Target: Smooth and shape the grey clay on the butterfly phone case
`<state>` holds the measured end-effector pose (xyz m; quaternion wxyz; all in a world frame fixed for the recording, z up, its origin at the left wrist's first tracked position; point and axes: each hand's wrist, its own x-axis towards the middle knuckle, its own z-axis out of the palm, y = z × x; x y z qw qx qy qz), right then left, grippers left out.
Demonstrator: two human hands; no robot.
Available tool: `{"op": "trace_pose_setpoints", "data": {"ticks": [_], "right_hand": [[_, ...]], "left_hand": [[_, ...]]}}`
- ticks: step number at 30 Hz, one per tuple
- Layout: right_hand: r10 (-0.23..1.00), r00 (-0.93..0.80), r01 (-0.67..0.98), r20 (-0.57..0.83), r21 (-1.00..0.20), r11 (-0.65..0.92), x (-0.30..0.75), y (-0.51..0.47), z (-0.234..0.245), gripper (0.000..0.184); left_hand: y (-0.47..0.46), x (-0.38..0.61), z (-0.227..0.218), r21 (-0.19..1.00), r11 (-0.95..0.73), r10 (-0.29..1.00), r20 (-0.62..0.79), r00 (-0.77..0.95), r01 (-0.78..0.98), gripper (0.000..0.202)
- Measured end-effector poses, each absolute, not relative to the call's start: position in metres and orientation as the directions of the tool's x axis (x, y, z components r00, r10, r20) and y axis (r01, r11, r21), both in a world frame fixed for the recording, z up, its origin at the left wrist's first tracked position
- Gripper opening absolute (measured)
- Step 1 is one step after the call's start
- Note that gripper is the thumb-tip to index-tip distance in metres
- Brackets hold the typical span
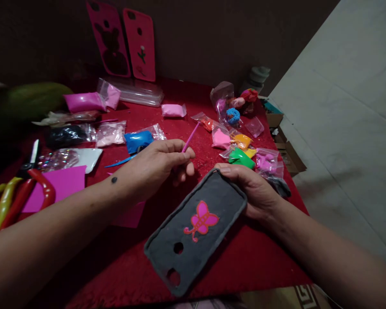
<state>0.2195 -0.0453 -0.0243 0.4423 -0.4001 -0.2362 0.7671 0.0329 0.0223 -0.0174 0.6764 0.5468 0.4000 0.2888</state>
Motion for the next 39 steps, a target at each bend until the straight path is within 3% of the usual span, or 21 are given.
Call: {"op": "trace_pose_setpoints", "data": {"ticks": [6, 12, 19, 24, 29, 31, 35, 39], "right_hand": [[0.847, -0.273, -0.501, -0.457, -0.684, -0.531, 0.22, -0.043, -0.024, 0.011], [0.843, -0.304, -0.493, -0.443, -0.684, -0.538, 0.22, -0.043, -0.023, 0.011], [0.842, -0.314, -0.533, -0.438, -0.652, -0.539, 0.22, -0.042, -0.025, 0.008], [0.843, -0.342, -0.542, -0.415, -0.645, -0.538, 0.218, -0.042, -0.026, 0.006], [0.84, -0.349, -0.542, -0.414, -0.642, -0.542, 0.217, -0.041, -0.027, 0.007], [0.84, -0.353, -0.546, -0.411, -0.639, -0.542, 0.216, -0.041, -0.027, 0.01], [0.842, -0.377, -0.559, -0.386, -0.63, -0.539, 0.216, -0.041, -0.028, 0.014], [0.836, -0.365, -0.572, -0.41, -0.609, -0.549, 0.217, -0.041, -0.027, 0.018]], "left_hand": [[0.023, 0.035, -0.02, 0.938, 0.33, 0.84, -0.238, 0.488, -0.111, 0.009], [0.025, 0.026, -0.022, 0.992, 0.123, 0.905, -0.11, 0.41, -0.004, 0.019], [0.015, 0.023, -0.01, 0.998, 0.033, 0.91, -0.049, 0.411, 0.047, 0.024], [0.003, 0.026, 0.0, 0.992, 0.085, 0.925, -0.045, 0.378, -0.09, 0.015], [-0.013, 0.022, 0.005, 0.986, -0.147, 0.913, 0.105, 0.393, 0.078, 0.006], [-0.017, 0.019, 0.006, 0.939, -0.303, 0.9, 0.226, 0.373, 0.164, 0.006], [-0.021, 0.014, 0.008, 0.689, -0.665, 0.724, 0.501, 0.474, 0.287, 0.01], [-0.019, 0.014, 0.008, 0.53, -0.811, 0.555, 0.561, 0.614, 0.249, 0.015]]}}
